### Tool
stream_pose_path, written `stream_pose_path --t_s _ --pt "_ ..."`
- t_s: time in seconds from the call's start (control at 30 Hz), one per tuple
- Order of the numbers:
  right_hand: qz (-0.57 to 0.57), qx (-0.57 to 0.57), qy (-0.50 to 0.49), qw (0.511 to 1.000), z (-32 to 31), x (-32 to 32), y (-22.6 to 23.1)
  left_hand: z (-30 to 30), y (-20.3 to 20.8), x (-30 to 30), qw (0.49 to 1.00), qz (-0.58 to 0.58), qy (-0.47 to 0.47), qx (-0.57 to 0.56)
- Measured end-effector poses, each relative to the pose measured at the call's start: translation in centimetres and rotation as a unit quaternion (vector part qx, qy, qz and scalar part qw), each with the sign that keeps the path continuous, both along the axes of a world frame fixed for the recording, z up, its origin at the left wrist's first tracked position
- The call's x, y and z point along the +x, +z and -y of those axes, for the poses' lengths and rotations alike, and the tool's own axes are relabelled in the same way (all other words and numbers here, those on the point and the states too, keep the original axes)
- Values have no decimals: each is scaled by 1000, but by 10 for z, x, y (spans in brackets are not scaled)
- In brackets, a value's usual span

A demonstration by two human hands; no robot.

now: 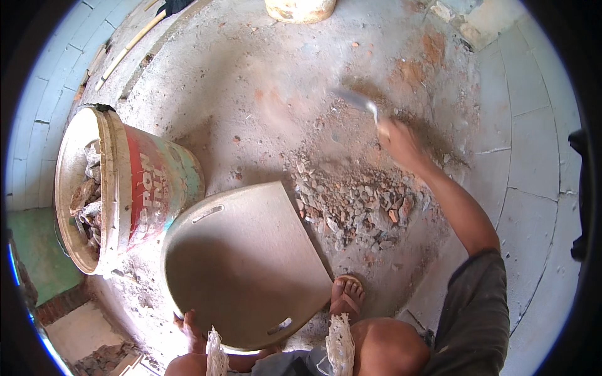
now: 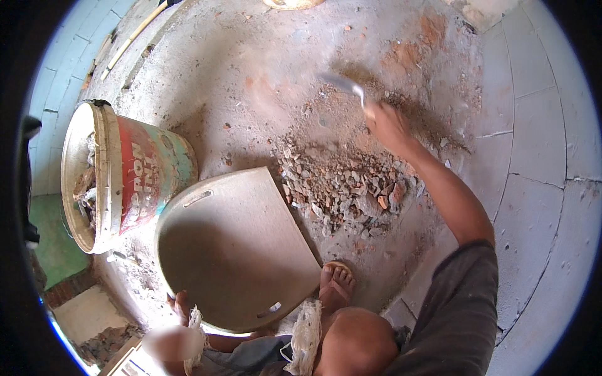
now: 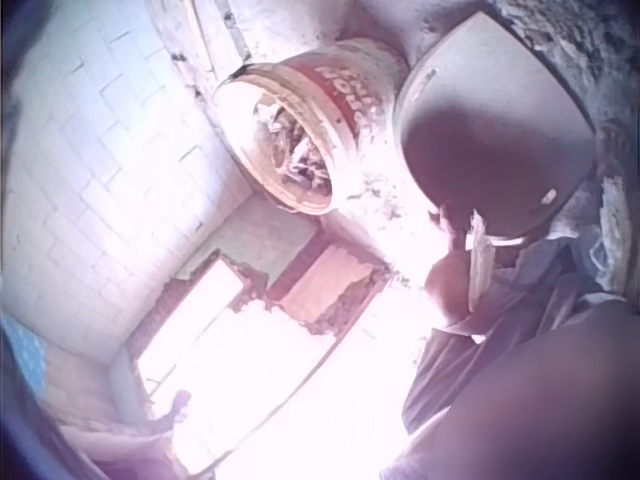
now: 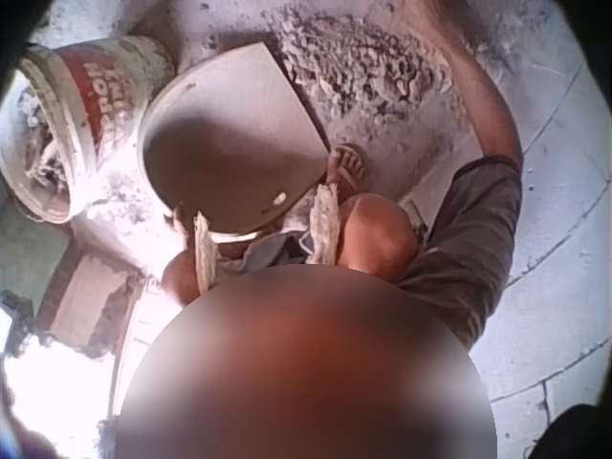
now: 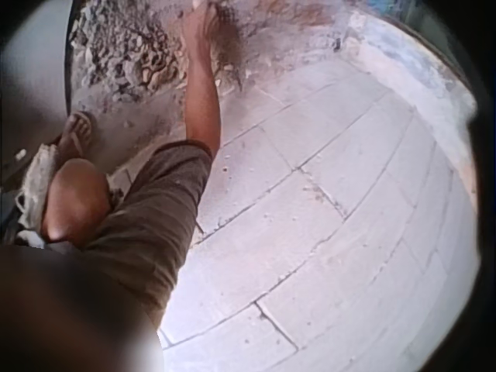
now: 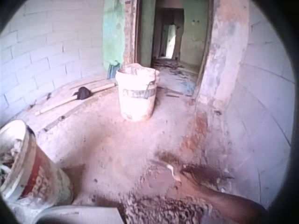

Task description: The person collects broken tiles and rubble from the floor using a trowel and places them into a plastic basin. They then transfer the debris from the basin into a bucket and repeat the process to clear the floor area.

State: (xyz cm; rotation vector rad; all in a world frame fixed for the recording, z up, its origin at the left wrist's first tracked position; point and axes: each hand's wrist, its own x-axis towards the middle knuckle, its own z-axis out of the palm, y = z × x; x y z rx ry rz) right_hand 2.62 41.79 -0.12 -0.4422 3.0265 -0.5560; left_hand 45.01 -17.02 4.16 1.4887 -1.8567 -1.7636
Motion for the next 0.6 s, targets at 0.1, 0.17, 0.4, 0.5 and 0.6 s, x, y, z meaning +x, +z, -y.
stream_pose_path --t_s 0.1,0.17,0.4,0.5,0.6 --pt "25 88 -81 992 17 -48 -11 2 5 -3 999 15 -35 -16" --pt "38 116 -85 989 29 -59 -18 -2 12 -3 999 -9 -51 12" --pt "83 81 198 973 37 -5 -17 -19 34 -1 998 -30 -47 28" --pt "110 117 262 952 29 24 0 -26 38 16 999 -34 -23 17" --pt "130 133 297 937 13 48 28 -33 38 35 997 -73 11 21"
